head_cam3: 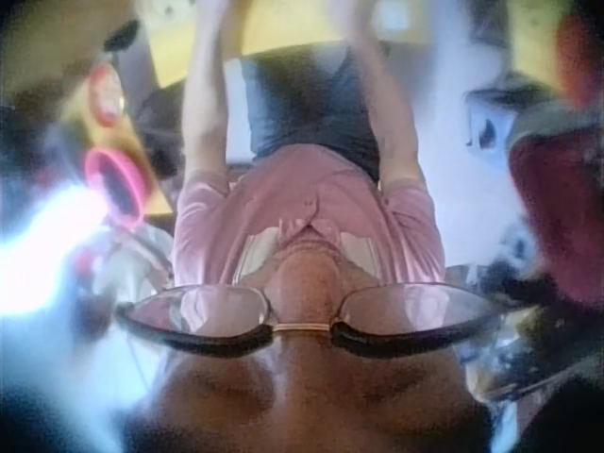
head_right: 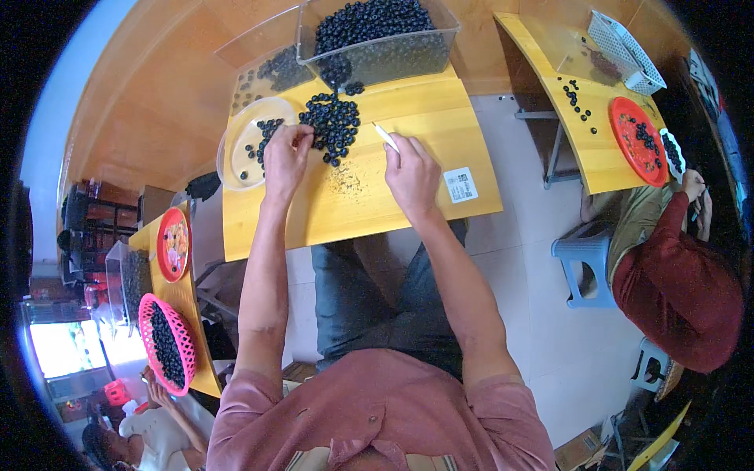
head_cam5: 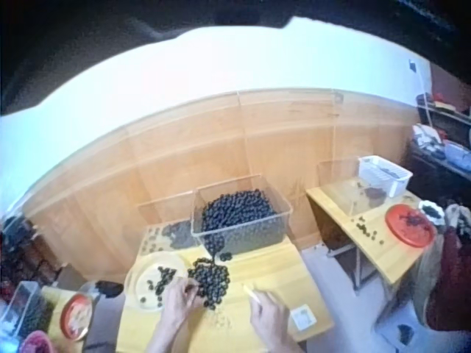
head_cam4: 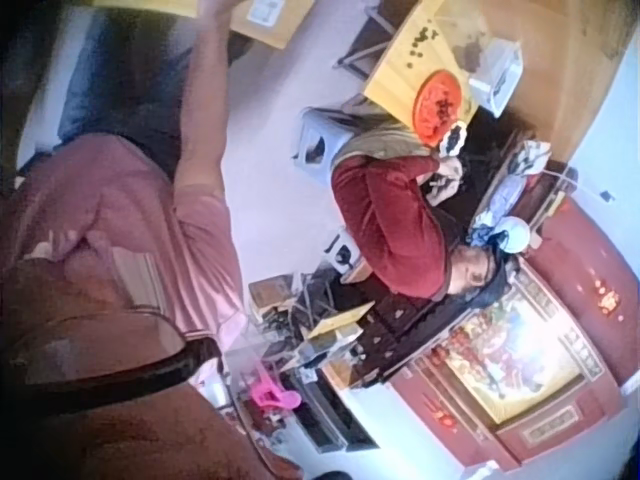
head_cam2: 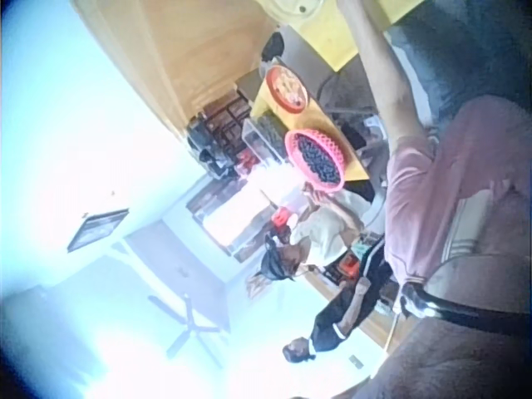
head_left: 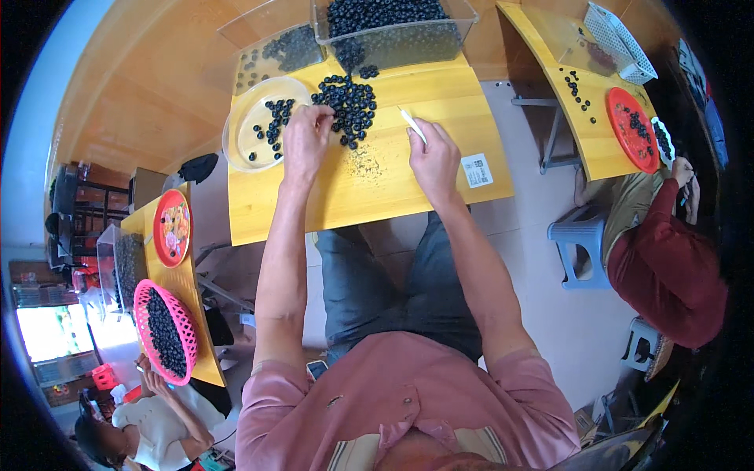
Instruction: The person sits at a yellow table and repeatedly picks up dark round fruit, using a small white tool to remove the pit from each piece. The pitted fruit is placed into a clear bowl while the pits are discarded onto the table surface. The process continues steadily throughout the clip.
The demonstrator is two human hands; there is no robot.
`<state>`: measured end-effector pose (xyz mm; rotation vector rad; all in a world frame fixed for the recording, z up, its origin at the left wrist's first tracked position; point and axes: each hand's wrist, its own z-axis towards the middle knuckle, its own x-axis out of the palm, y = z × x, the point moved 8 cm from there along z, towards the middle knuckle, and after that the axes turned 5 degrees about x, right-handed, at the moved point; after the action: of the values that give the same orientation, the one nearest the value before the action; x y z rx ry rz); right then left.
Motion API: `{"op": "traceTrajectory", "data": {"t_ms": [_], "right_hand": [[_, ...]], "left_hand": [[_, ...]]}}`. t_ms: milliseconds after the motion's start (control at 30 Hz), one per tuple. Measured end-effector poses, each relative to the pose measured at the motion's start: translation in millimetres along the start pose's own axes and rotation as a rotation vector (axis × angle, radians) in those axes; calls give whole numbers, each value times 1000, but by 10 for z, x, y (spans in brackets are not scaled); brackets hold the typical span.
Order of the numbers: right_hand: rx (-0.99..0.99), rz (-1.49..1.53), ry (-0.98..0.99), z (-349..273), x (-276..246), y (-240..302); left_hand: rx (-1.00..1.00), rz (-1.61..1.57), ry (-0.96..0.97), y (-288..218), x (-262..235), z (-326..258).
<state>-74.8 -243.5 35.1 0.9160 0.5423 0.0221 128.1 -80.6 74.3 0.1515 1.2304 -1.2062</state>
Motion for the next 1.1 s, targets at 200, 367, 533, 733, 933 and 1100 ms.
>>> {"op": "traceTrajectory", "data": {"t_ms": [200, 367, 533, 733, 933, 1100], "right_hand": [[1, 18, 24, -6, 32, 17], [40, 11, 64, 5, 34, 23], [2, 5, 34, 3, 32, 15], [14, 6, 45, -4, 46, 12], [7, 10, 34, -8, 66, -10], [18, 2, 61, 1, 67, 9]], "left_hand": [[26, -26, 89, -114, 117, -405], [10, 78, 131, -191, 312, -424], [76, 89, 165, -246, 347, -388], [112, 119, 279, -298, 315, -372], [127, 105, 316, -324, 265, -341], [116, 105, 315, -249, 296, -327]]}}
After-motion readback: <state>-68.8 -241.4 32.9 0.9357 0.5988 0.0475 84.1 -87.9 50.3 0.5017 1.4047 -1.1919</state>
